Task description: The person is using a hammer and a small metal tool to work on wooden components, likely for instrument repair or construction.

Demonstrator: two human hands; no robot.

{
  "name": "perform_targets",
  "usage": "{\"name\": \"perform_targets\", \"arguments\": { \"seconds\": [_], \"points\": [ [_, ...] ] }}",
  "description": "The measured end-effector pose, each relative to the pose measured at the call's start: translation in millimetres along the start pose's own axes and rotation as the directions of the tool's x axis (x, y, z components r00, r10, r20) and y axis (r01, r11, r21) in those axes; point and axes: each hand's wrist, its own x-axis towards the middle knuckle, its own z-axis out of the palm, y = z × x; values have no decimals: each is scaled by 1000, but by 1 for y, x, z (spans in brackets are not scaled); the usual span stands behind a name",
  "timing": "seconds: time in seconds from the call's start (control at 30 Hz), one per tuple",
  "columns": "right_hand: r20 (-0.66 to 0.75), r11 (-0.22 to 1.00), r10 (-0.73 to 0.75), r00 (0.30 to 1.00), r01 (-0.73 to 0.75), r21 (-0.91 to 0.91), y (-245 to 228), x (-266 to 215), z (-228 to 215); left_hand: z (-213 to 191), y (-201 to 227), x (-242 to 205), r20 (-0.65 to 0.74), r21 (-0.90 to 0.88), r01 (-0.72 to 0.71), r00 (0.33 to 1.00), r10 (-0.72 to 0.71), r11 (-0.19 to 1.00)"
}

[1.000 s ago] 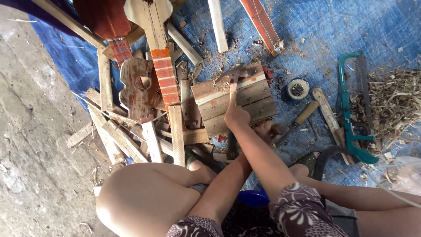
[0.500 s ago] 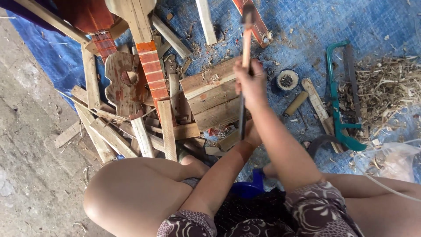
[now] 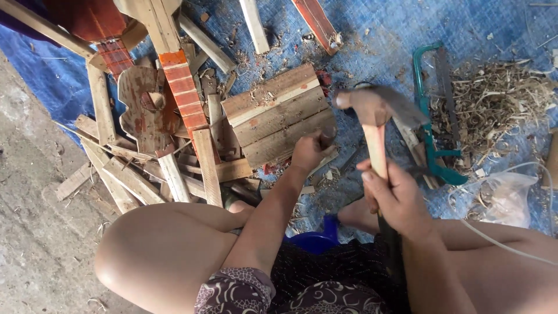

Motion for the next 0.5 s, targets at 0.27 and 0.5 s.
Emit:
{"name": "perform_targets", "arguments": {
  "seconds": [0.27,0.5],
  "points": [
    [-50,993,40,998,-45,-110,40,-33,-14,4,26,-17,40,38,-64,997,62,997],
    [-75,923,-145,987,108,-368,-13,-70,-15,10,20,-15,95,201,-192,980,176,961]
  ]
}}
